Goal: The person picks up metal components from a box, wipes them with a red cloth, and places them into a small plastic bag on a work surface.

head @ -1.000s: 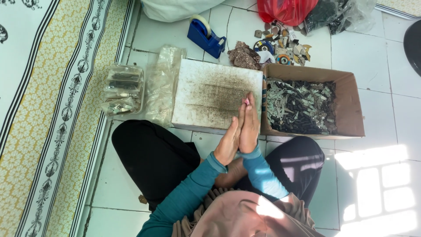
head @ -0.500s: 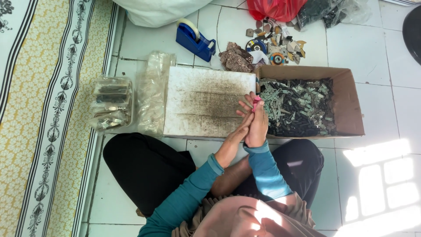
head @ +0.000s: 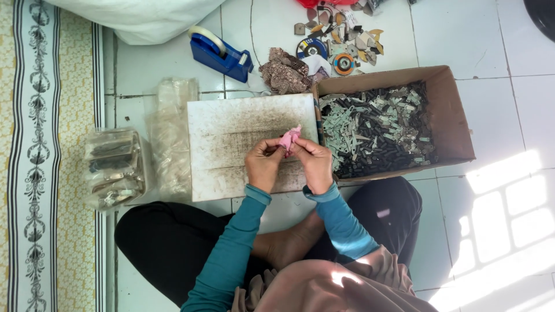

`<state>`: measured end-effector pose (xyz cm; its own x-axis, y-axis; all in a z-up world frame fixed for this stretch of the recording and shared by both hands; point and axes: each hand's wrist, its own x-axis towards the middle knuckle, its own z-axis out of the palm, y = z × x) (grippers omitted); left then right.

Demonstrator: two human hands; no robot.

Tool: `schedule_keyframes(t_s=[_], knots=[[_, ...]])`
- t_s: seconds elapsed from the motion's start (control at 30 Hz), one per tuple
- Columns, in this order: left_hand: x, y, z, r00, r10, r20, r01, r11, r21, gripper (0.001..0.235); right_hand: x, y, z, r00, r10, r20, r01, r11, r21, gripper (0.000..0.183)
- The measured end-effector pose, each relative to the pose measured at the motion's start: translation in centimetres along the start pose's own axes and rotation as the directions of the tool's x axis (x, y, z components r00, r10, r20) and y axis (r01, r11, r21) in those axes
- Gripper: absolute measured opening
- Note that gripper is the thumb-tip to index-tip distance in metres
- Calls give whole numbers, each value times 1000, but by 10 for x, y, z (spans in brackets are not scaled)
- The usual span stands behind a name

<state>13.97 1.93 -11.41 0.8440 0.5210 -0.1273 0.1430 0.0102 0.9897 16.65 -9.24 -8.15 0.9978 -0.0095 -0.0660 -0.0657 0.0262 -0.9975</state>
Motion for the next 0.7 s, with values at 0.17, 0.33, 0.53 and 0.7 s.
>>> schedule_keyframes(t_s=[0.17, 0.33, 0.53, 0.7], knots=[[44, 21, 27, 988, 151, -24, -148, 984, 100, 17, 66, 3, -3, 998, -42, -44, 49, 984, 173, 17], [119, 43, 59, 946, 324, 13, -322, 933, 159, 22, 144, -17, -4, 983, -162, 90, 149, 980, 130, 29], [169, 48, 101, 899, 361, 249, -436, 789, 433, 55, 206, -23, -66, 949, -230, 213, 266, 951, -159, 43], [141, 9, 173, 843, 346, 412, -487, 815, 314, 33, 215, 21, -157, 989, -106, 99, 123, 976, -182, 30]])
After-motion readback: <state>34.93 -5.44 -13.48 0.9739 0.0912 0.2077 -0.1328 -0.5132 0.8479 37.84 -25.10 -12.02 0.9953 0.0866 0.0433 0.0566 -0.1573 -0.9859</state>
